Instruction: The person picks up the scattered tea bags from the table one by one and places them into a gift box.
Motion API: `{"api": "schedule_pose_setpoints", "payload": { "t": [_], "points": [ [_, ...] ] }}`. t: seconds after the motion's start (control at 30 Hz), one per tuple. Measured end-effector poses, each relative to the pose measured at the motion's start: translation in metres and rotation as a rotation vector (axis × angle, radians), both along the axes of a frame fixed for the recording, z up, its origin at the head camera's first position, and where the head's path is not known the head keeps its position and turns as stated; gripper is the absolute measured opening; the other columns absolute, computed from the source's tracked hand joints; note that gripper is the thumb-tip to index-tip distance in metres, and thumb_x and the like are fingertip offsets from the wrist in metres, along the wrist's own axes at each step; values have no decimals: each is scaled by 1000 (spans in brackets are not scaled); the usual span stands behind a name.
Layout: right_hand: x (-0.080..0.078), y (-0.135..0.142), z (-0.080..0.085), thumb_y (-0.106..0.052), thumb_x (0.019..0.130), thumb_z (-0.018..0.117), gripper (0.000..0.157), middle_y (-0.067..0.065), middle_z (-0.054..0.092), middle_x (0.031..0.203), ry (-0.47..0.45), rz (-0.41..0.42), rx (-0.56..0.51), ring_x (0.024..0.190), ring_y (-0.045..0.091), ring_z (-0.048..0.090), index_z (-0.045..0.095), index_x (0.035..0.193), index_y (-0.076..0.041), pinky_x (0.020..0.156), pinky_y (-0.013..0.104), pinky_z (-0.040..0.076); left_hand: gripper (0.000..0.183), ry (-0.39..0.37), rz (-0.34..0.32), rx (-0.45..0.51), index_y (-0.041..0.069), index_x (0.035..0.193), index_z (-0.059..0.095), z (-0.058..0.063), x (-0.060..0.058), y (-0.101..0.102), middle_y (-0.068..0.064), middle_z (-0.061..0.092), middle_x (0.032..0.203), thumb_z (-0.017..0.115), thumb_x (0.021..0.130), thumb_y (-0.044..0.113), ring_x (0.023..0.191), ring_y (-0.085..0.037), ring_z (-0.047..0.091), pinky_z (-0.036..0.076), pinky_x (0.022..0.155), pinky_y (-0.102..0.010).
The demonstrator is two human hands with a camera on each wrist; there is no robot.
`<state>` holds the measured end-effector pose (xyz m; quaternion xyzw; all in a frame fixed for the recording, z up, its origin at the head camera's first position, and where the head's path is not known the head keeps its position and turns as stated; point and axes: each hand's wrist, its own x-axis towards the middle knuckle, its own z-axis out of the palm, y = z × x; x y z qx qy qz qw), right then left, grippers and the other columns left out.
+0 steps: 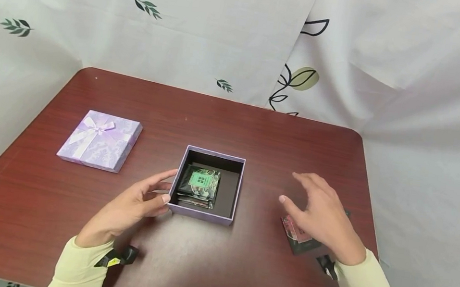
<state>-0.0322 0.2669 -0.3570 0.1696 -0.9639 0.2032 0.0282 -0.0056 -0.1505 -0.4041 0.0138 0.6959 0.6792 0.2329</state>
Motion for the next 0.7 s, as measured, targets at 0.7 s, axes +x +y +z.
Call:
{"api": "schedule_pose_setpoints", "payload": {
  "t": [0.7],
  "points": [
    [40, 26, -73, -49, 81, 86, 84, 31, 63, 120, -137, -293, 66, 111, 45, 57, 63, 134, 12, 87, 65, 51, 66, 25, -19, -49, 17, 165, 37, -3, -1, -1, -28, 50, 150, 61, 105, 6, 113, -22, 66, 61, 93, -33]
  ]
}}
